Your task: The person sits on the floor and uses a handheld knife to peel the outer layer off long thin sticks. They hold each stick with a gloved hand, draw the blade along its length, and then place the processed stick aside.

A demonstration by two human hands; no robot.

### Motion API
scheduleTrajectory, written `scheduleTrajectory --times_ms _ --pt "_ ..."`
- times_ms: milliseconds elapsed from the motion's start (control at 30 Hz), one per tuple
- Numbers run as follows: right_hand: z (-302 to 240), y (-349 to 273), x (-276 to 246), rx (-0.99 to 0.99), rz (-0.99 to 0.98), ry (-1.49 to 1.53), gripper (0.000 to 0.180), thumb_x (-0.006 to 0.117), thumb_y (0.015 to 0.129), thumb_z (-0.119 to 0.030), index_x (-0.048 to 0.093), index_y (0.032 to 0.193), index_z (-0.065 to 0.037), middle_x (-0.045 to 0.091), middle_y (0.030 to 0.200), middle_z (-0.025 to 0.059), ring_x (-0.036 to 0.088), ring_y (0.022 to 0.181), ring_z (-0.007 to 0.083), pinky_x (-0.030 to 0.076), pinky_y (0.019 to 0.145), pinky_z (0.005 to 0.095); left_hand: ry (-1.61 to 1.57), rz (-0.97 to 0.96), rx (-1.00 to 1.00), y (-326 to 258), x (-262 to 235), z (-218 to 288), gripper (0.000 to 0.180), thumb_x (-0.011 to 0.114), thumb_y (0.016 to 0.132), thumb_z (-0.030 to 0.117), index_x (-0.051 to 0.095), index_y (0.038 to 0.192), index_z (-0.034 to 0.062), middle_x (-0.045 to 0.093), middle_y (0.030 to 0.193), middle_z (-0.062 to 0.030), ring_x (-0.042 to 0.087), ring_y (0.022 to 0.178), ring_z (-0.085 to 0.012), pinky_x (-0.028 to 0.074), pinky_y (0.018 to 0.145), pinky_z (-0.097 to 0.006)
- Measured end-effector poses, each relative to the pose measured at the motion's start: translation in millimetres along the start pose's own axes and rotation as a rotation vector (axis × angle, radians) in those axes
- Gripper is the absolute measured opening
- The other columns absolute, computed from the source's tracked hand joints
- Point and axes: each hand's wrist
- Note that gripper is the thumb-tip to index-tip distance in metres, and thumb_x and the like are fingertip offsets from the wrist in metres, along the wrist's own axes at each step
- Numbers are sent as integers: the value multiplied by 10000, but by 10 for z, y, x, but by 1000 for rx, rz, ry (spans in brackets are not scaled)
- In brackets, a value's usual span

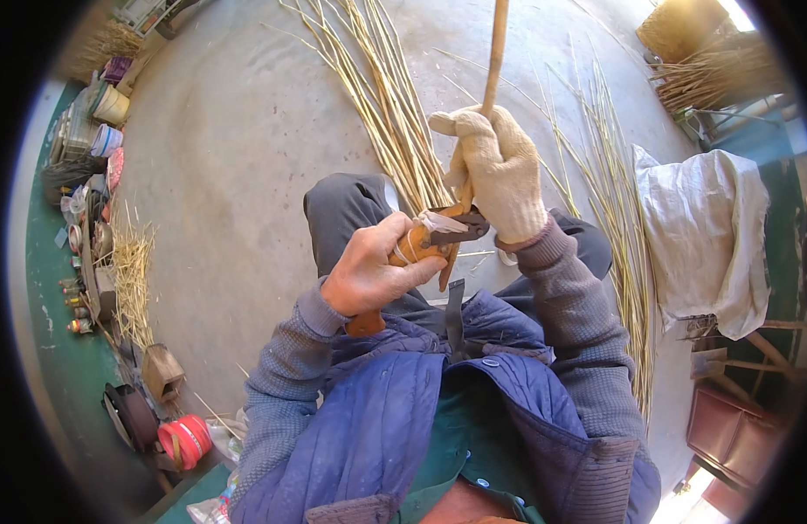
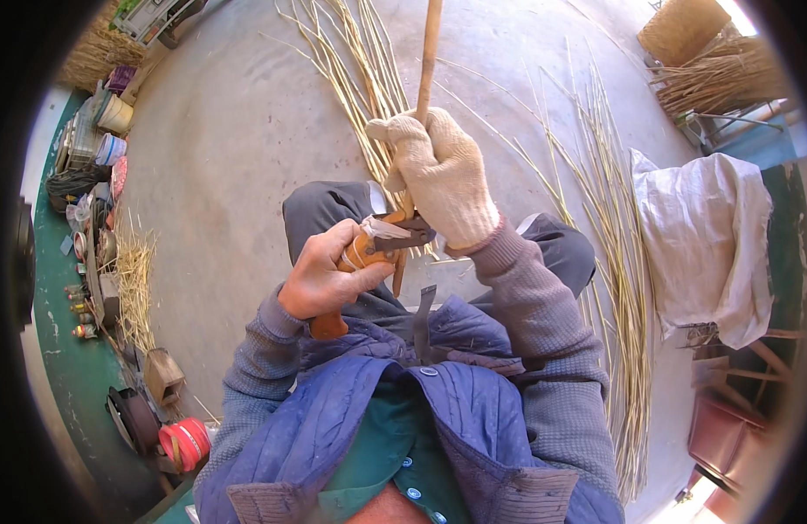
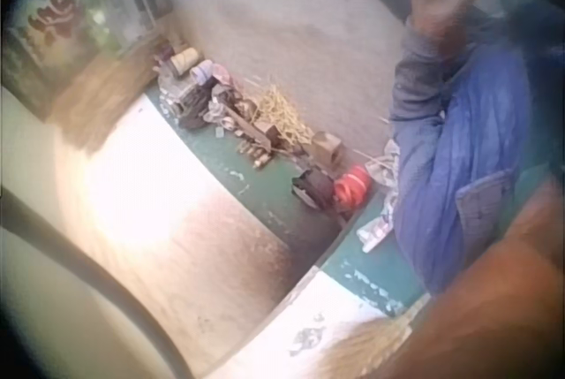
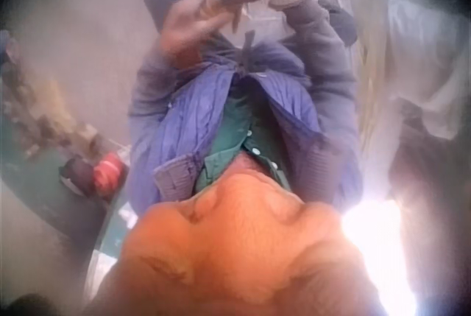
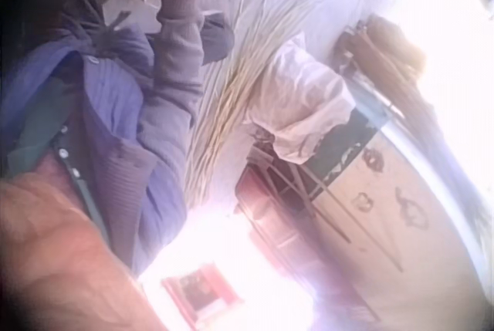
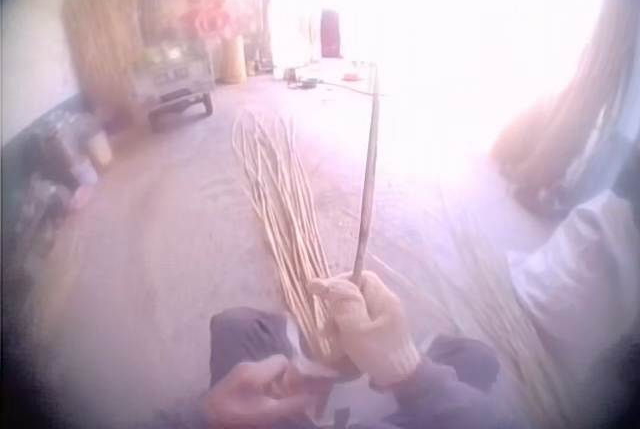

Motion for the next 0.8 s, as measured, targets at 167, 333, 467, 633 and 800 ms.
scheduleTrajectory --times_ms 167,333,467,633,800 --pt "-112 428 -207 -330 -173 8 297 551 1097 -153 631 1319 28 729 954 80 705 842 154 594 765 290 55 27 162 -83 152 -122 419 852 888 187 631 1189 -4 722 938 -261 750 849 -409 587 721 -423" --pt "-807 1349 -360 -106 -45 769 504 429 1163 -457 571 1229 22 414 654 -76 353 509 44 339 458 209 209 -6 103 -281 206 -348 357 856 896 160 653 1136 -9 730 923 -218 720 825 -247 573 731 -379" --pt "-453 1225 -149 -55 22 599 464 356 1169 -466 549 917 -129 303 532 -83 262 431 75 252 427 281 109 100 195 91 -10 -313 358 863 878 212 670 1082 -11 710 845 -216 733 708 -319 576 669 -391" --pt "-373 1027 -477 -110 -63 461 508 409 1160 -410 656 1252 25 656 793 62 656 685 171 566 611 352 -48 -55 10 540 -215 207 423 844 914 204 671 1211 -43 715 853 -79 665 726 -102 562 655 -298" --pt "190 246 -662 -634 153 -694 273 539 1107 -119 662 1325 -12 701 1225 146 723 986 208 604 892 334 -220 5 56 921 -193 319 367 814 947 178 656 1199 -38 689 819 -36 610 592 -61 510 515 -249"
Point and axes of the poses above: each hand's wrist, its own y-axis towards the middle knuckle, its own x-axis out of the palm, z = x × y
